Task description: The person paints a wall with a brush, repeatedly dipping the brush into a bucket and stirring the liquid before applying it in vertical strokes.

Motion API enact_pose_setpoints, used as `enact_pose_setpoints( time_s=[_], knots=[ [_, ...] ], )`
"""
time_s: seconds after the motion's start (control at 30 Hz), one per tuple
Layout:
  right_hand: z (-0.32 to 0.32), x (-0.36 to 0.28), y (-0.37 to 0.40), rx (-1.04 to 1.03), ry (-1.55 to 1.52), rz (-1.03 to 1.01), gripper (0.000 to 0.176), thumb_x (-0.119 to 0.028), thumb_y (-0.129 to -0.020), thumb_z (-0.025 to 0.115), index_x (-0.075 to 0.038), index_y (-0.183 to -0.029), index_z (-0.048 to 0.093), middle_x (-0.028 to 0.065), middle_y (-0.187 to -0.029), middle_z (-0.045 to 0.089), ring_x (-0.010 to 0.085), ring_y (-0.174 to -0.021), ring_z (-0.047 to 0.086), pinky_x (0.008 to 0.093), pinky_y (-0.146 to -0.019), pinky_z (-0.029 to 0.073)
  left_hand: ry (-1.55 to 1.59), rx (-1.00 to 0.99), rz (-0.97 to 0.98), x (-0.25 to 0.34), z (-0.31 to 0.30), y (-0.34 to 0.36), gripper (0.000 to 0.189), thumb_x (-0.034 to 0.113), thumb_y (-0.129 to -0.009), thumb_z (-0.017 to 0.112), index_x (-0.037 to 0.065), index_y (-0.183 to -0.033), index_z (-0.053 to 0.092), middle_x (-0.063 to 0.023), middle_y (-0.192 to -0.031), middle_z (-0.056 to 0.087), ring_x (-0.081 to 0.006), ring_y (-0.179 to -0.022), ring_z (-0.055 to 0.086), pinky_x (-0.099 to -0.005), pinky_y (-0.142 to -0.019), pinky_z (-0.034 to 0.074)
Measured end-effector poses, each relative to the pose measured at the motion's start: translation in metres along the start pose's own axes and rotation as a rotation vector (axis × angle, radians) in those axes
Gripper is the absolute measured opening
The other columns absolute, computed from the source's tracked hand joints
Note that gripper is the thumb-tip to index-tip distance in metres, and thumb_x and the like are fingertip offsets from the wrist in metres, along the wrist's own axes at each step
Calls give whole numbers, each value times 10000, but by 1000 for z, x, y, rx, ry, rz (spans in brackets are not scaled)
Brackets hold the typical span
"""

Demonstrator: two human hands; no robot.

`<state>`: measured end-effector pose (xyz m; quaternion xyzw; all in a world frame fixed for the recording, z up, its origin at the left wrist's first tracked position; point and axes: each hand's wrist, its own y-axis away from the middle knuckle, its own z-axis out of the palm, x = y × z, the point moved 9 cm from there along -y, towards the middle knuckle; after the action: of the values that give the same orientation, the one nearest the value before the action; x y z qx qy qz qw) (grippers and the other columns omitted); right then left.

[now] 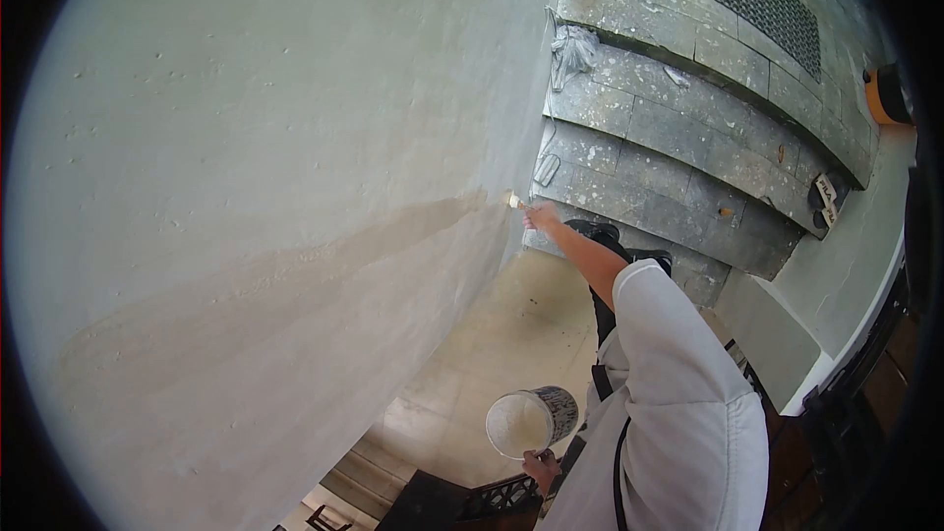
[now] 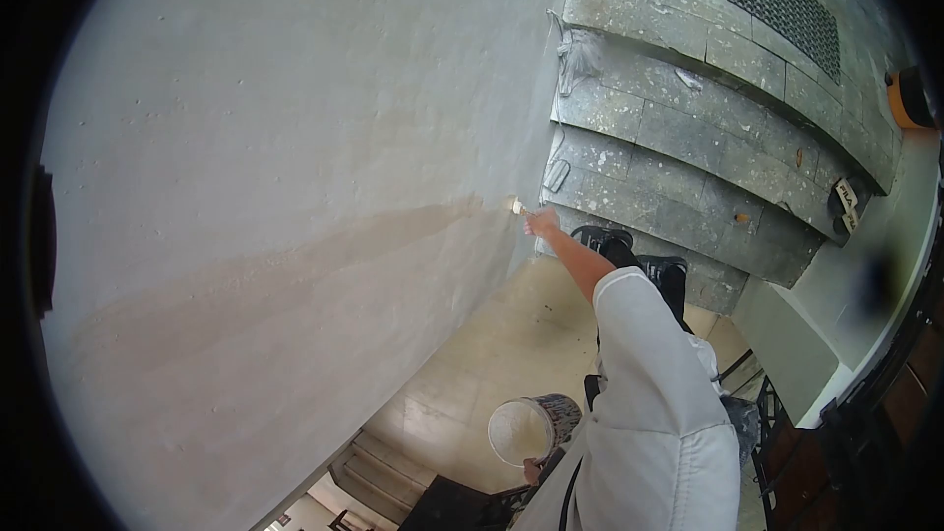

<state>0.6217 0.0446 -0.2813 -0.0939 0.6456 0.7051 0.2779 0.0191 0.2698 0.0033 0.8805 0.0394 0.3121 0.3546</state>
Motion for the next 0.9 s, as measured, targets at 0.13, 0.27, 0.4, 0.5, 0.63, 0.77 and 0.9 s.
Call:
enact_pose_setpoints(
  time_s=[0.13,0.27,0.4,0.5,0.63,0.77,0.9],
  knots=[
    [-32,2,35,-67,-322,-80,168,-127,-913,594,16,-992,635,75,-790,661,119,-610,616,223,-531,516,165,38,-142,-6,-2,6,154,109,-753,541,36,-882,497,-76,-831,496,-182,-719,499,-305,-581,406],
    [-68,12,39,-17,-219,-29,179,-143,-927,577,13,-991,636,69,-788,658,109,-607,608,217,-535,512,234,54,-203,-7,2,10,142,106,-748,538,40,-867,496,-68,-821,501,-184,-720,504,-315,-596,408],
    [-54,40,-12,-46,-130,-15,194,-167,-932,575,0,-1005,642,65,-795,659,105,-613,613,210,-527,505,274,57,-225,-9,5,10,130,103,-743,535,43,-852,494,-61,-811,506,-187,-720,509,-325,-612,411],
    [-20,30,-2,-157,-188,-24,208,-154,-918,600,0,-1053,633,76,-835,662,122,-646,628,217,-570,528,372,67,-289,-12,1,14,122,100,-740,532,45,-841,493,-55,-803,510,-189,-721,513,-333,-623,412],
    [-16,1,53,-304,-252,-45,278,-150,-918,610,-12,-1159,592,76,-908,666,121,-700,635,214,-636,535,208,-11,-191,-7,7,9,140,109,-744,542,51,-861,494,-64,-849,513,-196,-764,508,-343,-652,409],
    [-29,-5,94,-425,-308,38,341,-185,-928,604,-41,-1233,556,54,-971,669,107,-752,638,211,-670,527,386,61,-363,-7,13,25,151,108,-745,544,50,-872,487,-68,-862,506,-198,-779,503,-347,-665,405],
    [-42,10,67,-266,-211,91,332,-215,-933,599,-56,-1222,570,50,-1020,665,98,-805,645,211,-658,526,390,21,-362,-5,26,21,157,99,-740,545,51,-875,480,-65,-829,496,-194,-753,505,-346,-651,412]
  ],
)
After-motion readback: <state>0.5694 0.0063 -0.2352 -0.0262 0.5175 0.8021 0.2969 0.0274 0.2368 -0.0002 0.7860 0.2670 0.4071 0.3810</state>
